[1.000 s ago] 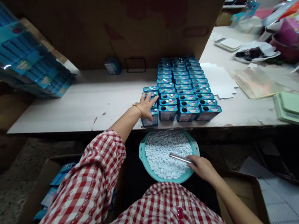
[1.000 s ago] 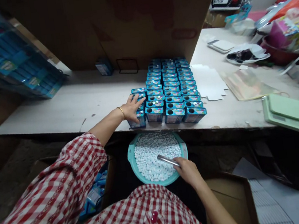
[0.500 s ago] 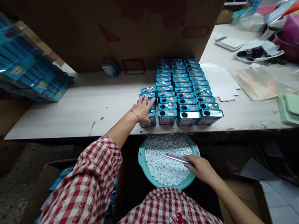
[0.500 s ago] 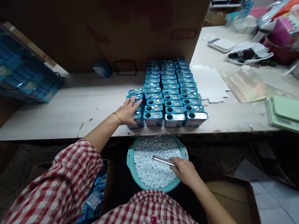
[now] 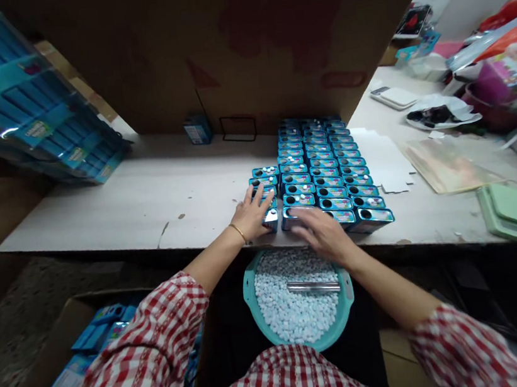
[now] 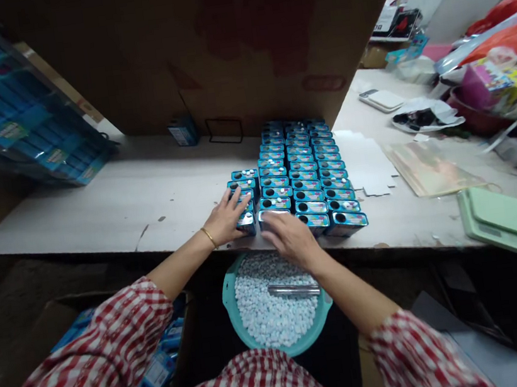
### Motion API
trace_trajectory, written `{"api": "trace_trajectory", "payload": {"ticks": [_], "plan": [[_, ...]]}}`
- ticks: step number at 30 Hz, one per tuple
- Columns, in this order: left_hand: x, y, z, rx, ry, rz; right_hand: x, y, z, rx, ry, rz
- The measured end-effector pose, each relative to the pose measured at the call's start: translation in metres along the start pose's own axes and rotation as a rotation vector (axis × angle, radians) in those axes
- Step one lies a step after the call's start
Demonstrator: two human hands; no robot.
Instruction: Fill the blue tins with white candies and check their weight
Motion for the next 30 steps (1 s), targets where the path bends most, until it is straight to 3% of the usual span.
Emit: {"api": "trace_trajectory", "payload": {"ticks": [2,6,9,13,20,23,25,28,30], "plan": [[-0.001,0.001,0.005,0.037,0.025,0.031,0.000,-0.059,0.006,-0.004,0.105,-0.028],[-0.017,-0.012,0.012,0.091,0.047,0.034,0.018,-0.145,0.053,-0.216,0.255,0.028],[-0.039,-0.035,0.014,0.115,0.039,0.006,0.027,-0.179,0.072,-0.248,0.295,0.002],[-0.067,-0.081,0.021,0.093,0.056,0.018,0.047,-0.217,0.073,-0.285,0.334,0.013],[-0.093,-0.174,0.040,0.158,0.101,0.078,0.112,-0.290,0.073,-0.280,0.359,0.095],[-0.091,-0.200,0.046,0.177,0.088,0.084,0.142,-0.304,0.072,-0.249,0.348,0.179],[-0.089,-0.204,0.044,0.205,0.067,0.056,0.150,-0.302,0.059,-0.189,0.340,0.186],[-0.086,-0.177,0.031,0.287,0.067,0.020,0.127,-0.272,0.009,0.002,0.297,0.044],[-0.090,-0.134,0.018,0.368,0.092,0.000,0.093,-0.222,-0.037,0.136,0.220,-0.075]]}}
Point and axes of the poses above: each hand's wrist, its own y-axis away from the middle knuckle, its own z-axis out of the palm, x = y × z, the point moved 7 cm from there along -y, towards the middle knuckle, and after that the axes turned 13 degrees about x, right-handed, at the moved point
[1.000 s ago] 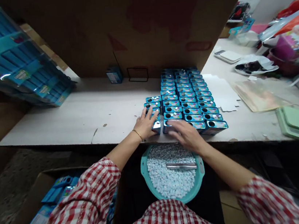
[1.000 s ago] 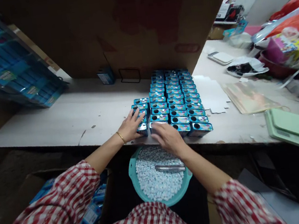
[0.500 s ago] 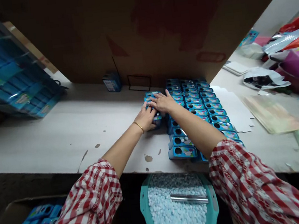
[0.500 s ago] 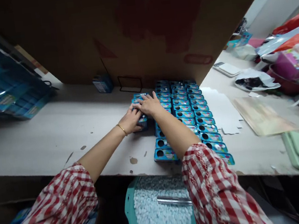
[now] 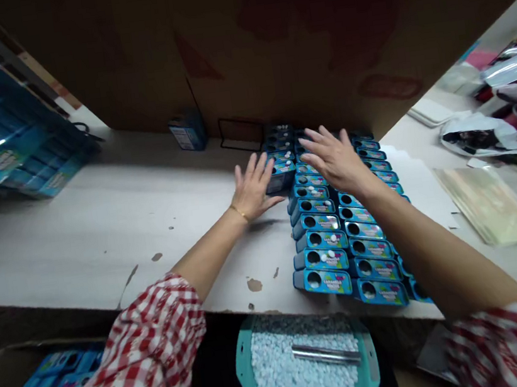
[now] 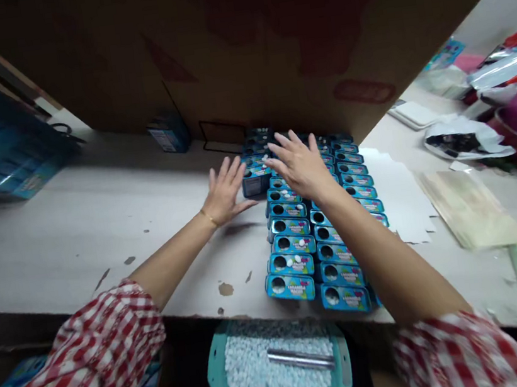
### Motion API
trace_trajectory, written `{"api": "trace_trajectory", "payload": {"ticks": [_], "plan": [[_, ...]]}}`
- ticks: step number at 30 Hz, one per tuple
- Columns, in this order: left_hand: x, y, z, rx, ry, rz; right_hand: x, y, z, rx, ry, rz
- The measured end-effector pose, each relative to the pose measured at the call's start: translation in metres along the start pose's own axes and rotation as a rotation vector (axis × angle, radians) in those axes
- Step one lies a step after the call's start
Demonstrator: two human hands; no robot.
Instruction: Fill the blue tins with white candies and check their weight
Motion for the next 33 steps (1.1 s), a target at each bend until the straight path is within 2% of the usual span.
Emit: {"api": "trace_trajectory", "payload": {"ticks": [2,3,4,5,6,8,10,11,13,15,17,20,23,25,27,30,33], "plan": [[-0.014,0.048,-0.035,0.087,0.019,-0.059,-0.031,0.061,-0.055,0.108,-0.117,-0.030],[-0.025,0.077,-0.055,0.137,0.023,-0.116,-0.047,0.097,-0.074,0.134,-0.189,-0.027],[-0.040,0.108,-0.075,0.190,0.019,-0.186,-0.062,0.136,-0.085,0.123,-0.276,-0.029],[-0.055,0.142,-0.095,0.242,0.008,-0.263,-0.075,0.175,-0.086,0.075,-0.368,-0.030],[-0.072,0.178,-0.115,0.300,-0.010,-0.361,-0.086,0.215,-0.076,-0.018,-0.454,-0.017],[-0.106,0.260,-0.149,0.394,-0.065,-0.588,-0.097,0.294,-0.034,-0.263,-0.510,0.045],[-0.133,0.351,-0.169,0.405,-0.153,-0.834,-0.097,0.360,0.015,-0.361,-0.364,0.079],[-0.142,0.397,-0.172,0.362,-0.198,-0.970,-0.096,0.387,0.037,-0.376,-0.243,0.071],[-0.148,0.487,-0.162,0.160,-0.246,-1.259,-0.095,0.425,0.074,-0.418,-0.026,0.022],[-0.135,0.564,-0.137,-0.113,-0.186,-1.498,-0.095,0.444,0.096,-0.465,0.122,-0.047],[-0.111,0.613,-0.114,-0.224,-0.124,-1.600,-0.095,0.451,0.104,-0.509,0.174,-0.117],[-0.083,0.657,-0.094,-0.236,-0.151,-1.682,-0.091,0.452,0.103,-0.529,0.091,-0.146],[-0.081,0.682,-0.096,-0.158,-0.298,-1.749,-0.081,0.452,0.097,-0.485,-0.012,-0.055],[-0.097,0.691,-0.102,-0.090,-0.364,-1.767,-0.075,0.454,0.092,-0.465,-0.026,0.025],[-0.120,0.700,-0.104,-0.059,-0.338,-1.816,-0.074,0.457,0.086,-0.475,0.003,0.113],[-0.155,0.712,-0.099,-0.089,-0.254,-1.915,-0.080,0.460,0.071,-0.494,0.082,0.267],[-0.173,0.715,-0.092,-0.108,-0.233,-1.916,-0.094,0.460,0.061,-0.508,0.029,0.363]]}}
Point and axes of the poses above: each hand's wrist, its own y-axis away from the middle knuckle, its own z-axis out of the palm, x = y × z, the point moved 7 cm from there along -y, towards the middle knuckle, and after that the axes turned 13 degrees about x, right-handed, at the moved point
